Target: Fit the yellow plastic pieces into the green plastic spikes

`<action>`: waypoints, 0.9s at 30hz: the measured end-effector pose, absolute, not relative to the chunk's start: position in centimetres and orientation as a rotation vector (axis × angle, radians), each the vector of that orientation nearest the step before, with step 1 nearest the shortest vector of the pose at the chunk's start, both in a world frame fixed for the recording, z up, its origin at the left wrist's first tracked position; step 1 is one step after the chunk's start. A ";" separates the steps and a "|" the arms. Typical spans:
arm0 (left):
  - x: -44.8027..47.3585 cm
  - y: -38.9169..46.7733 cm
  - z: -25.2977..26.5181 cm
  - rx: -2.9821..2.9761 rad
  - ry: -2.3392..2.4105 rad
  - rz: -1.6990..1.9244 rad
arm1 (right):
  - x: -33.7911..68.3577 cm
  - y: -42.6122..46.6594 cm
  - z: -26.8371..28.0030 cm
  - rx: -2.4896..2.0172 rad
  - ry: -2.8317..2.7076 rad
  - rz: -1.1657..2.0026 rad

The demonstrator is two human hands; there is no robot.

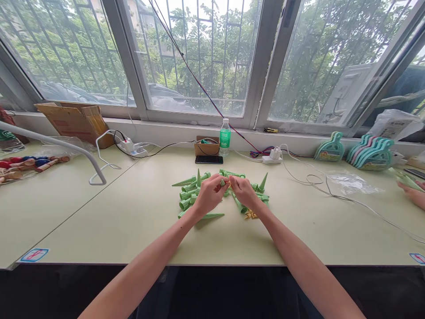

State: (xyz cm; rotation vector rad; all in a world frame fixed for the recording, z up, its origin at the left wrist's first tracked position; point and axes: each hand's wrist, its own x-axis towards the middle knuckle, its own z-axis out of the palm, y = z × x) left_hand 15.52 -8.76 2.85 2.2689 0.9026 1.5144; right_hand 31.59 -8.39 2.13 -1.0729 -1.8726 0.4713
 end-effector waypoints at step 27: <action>15.5 -8.7 2.8 2.278 0.893 1.518 | 31.5 -8.6 2.3 -1.068 -1.874 0.493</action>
